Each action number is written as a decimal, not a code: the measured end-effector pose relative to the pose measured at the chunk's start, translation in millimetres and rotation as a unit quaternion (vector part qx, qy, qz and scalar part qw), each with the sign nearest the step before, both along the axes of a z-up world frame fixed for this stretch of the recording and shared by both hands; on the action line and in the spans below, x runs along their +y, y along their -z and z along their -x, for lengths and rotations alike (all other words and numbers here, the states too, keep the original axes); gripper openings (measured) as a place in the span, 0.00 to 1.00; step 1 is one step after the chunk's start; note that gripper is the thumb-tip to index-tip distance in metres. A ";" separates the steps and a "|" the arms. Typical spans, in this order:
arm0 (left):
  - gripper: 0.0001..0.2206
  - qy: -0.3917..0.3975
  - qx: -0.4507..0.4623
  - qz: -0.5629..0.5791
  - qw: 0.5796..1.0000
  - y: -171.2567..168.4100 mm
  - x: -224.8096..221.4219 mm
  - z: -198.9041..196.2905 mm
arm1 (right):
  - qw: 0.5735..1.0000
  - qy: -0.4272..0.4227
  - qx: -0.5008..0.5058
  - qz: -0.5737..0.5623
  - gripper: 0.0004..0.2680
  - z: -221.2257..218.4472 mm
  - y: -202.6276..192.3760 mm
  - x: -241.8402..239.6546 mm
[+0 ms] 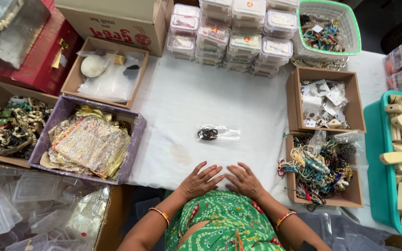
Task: Organizing and packing various jewelry items into small plastic bags and containers at a workspace.
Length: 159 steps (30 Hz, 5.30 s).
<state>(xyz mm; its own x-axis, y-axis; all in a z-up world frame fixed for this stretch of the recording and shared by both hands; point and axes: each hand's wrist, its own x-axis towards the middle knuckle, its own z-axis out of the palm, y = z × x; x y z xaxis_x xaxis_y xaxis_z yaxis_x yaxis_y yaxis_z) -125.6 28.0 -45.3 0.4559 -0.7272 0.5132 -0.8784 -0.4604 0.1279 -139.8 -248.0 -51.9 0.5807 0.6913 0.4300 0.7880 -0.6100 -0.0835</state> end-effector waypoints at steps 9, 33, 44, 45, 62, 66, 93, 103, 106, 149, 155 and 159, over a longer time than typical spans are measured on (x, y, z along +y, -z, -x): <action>0.16 -0.251 0.157 0.107 0.949 -16.4 -28.5 -110.2 | 0.929 0.291 0.172 -0.151 0.15 -95.3 -45.3 15.9; 0.18 -0.226 0.414 -0.169 0.865 -40.3 -38.9 -179.1 | 0.876 0.349 0.321 -0.089 0.08 -135.4 -18.4 8.8; 0.18 -0.193 0.422 -0.184 0.867 -54.1 -41.3 -187.3 | 0.804 0.331 0.458 -0.183 0.09 -144.8 -20.7 6.8; 0.14 -0.184 0.420 -0.180 0.870 -64.3 -39.2 -186.1 | 0.784 0.309 0.483 -0.238 0.07 -144.6 -12.9 2.6; 0.16 -0.085 0.703 0.207 0.675 -28.1 -26.4 -163.2 | 0.554 0.215 0.584 -0.554 0.06 -145.8 -20.8 -13.4; 0.14 -0.089 0.703 0.200 0.677 -24.2 -22.4 -159.0 | 0.580 0.225 0.589 -0.516 0.07 -142.8 -36.0 -14.2; 0.06 -0.023 0.587 0.462 0.664 -34.9 -56.3 -120.0 | 0.811 0.172 0.394 -0.396 0.03 -120.0 -88.8 26.5; 0.06 -0.081 0.535 0.501 0.675 -63.8 -82.7 -105.4 | 0.605 0.190 0.470 -0.614 0.01 -118.1 -61.2 40.7; 0.05 -0.103 0.538 0.504 0.668 -63.2 -85.7 -101.4 | 0.589 0.216 0.470 -0.620 0.01 -117.8 -57.9 41.3; 0.09 -0.038 0.078 -0.036 0.996 -5.7 -1.7 -80.4 | 0.990 0.107 0.095 0.008 0.12 -33.3 -31.9 35.5; 0.08 -0.094 0.170 0.006 0.981 -0.5 -10.5 -72.5 | 0.941 0.202 0.230 -0.143 0.06 -44.5 -19.7 37.4; 0.10 -0.175 0.305 0.050 0.935 -12.3 -24.5 -77.0 | 0.864 0.277 0.331 -0.260 0.05 -59.3 -8.0 39.3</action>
